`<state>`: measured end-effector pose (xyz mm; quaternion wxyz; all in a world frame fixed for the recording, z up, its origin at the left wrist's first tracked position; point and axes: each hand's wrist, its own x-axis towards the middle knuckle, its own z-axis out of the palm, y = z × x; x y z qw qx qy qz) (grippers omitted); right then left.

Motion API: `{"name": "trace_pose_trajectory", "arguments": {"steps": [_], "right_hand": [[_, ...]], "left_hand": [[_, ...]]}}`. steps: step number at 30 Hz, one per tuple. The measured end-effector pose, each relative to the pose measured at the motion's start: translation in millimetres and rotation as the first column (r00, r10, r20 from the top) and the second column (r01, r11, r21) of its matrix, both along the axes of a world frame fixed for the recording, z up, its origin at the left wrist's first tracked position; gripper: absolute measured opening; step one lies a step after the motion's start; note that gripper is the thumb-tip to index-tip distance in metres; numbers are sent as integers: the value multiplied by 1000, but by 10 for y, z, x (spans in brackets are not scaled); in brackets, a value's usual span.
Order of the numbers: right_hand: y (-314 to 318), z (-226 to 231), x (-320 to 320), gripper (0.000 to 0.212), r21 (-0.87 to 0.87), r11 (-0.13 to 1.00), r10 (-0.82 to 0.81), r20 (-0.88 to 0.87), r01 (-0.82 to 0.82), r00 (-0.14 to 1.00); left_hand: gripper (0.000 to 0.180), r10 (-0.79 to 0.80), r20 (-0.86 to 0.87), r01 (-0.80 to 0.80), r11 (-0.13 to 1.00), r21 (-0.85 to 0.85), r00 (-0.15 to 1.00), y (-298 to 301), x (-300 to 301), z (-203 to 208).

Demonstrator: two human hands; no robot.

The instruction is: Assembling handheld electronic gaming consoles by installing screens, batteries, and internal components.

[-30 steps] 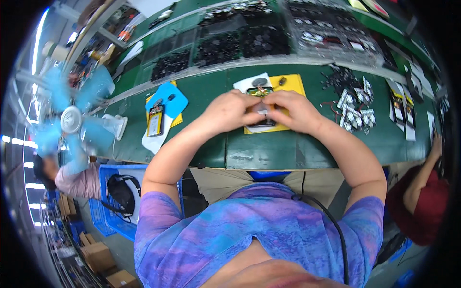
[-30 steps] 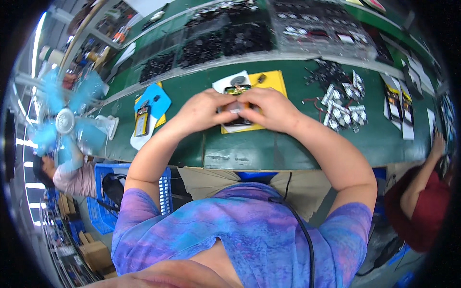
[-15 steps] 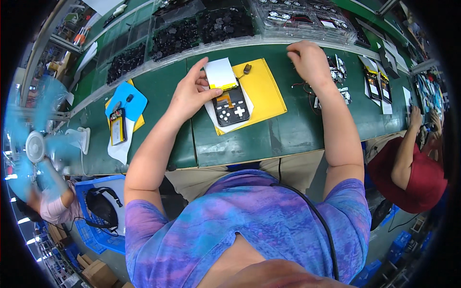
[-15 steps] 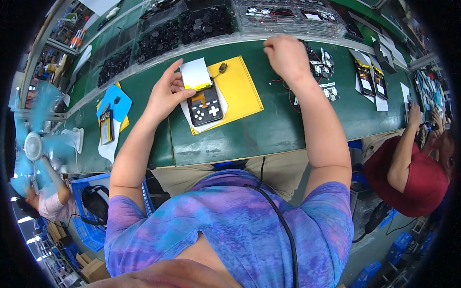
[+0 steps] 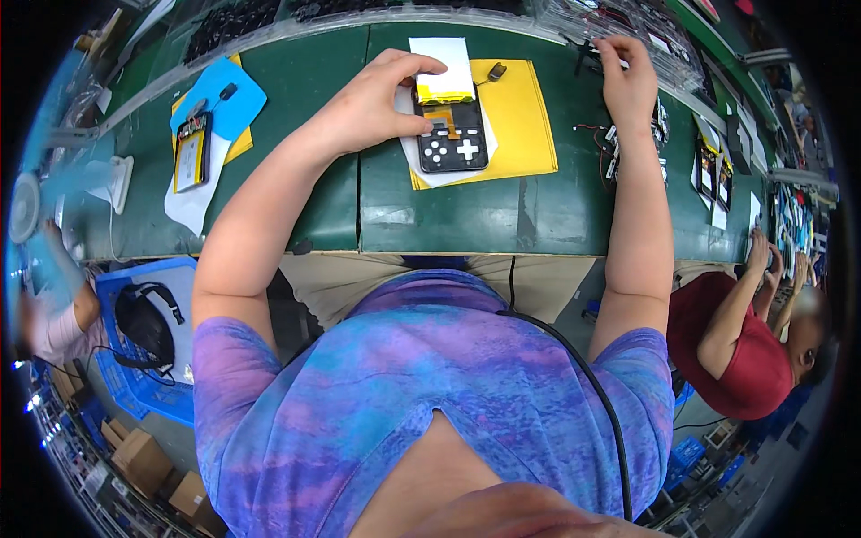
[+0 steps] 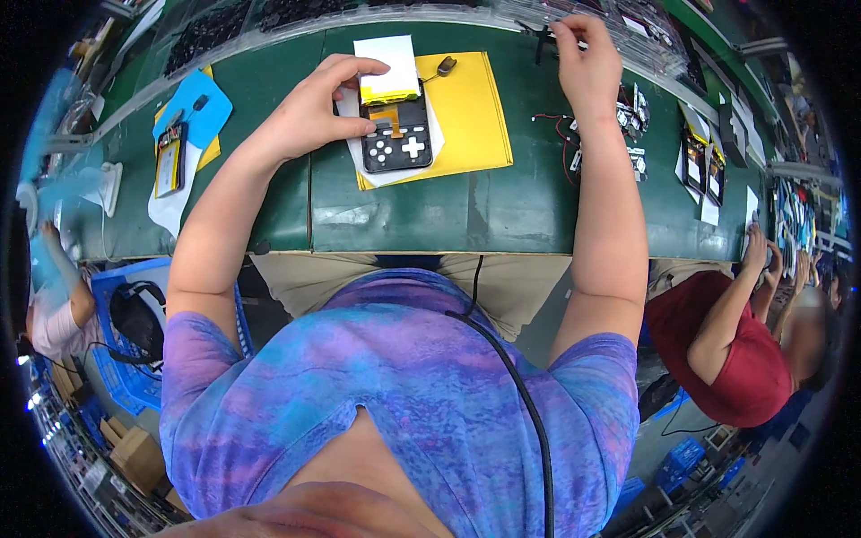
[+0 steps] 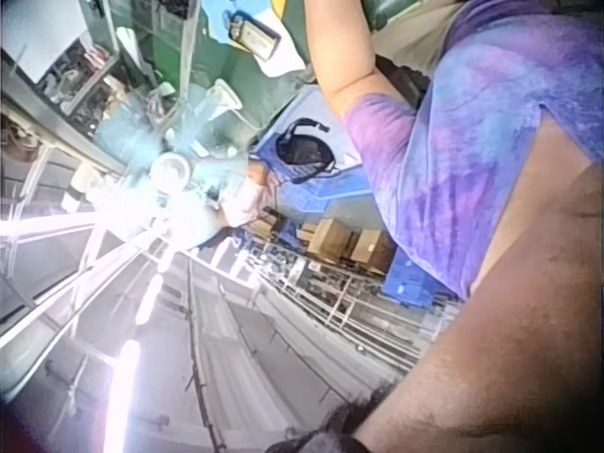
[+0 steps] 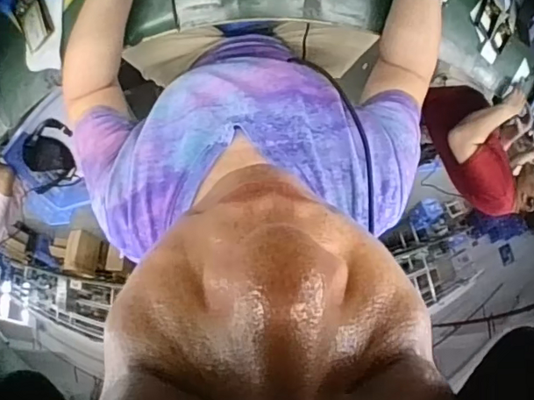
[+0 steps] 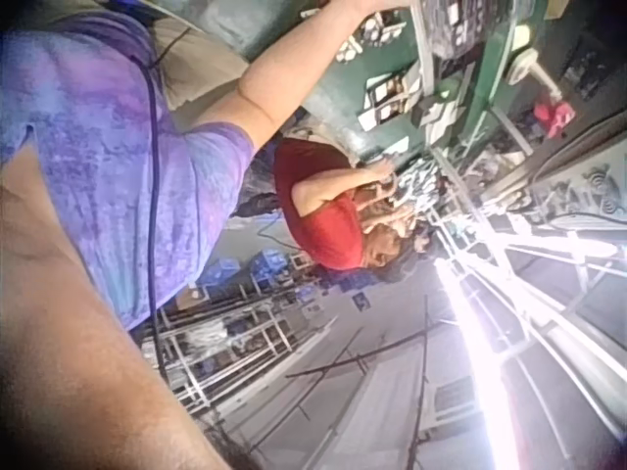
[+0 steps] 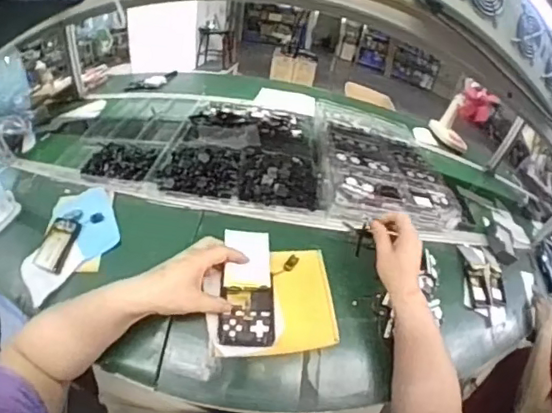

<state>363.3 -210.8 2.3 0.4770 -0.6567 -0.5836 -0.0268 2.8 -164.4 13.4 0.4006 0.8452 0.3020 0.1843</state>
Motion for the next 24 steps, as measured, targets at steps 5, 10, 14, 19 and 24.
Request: {"name": "trace_pose_trajectory", "arguments": {"steps": [5, 10, 14, 19, 24], "right_hand": [[-23, -37, -32, 17, 152, 977, 211, -746, -147, 632], [-143, 58, -94, 21, 130, 937, 221, -940, -325, 261], [-268, 251, -381, 29, -21, 804, 183, -942, -594, 281], [-478, 473, -1083, 21, -422, 603, 275, -686, -676, 674], [-498, 404, -1481, 14, -378, 658, 719, 59, -651, 693]], "left_hand": [[71, 49, -57, -41, 992, 123, 997, -164, 53, -66], [75, 174, -82, -147, 953, 266, 981, -293, 159, -134], [62, 219, -1, -212, 946, 245, 976, -223, 201, -225], [47, 253, 95, -267, 948, 174, 963, -151, 184, -247], [37, 227, 65, -234, 965, 123, 972, -105, 171, -192]]}}
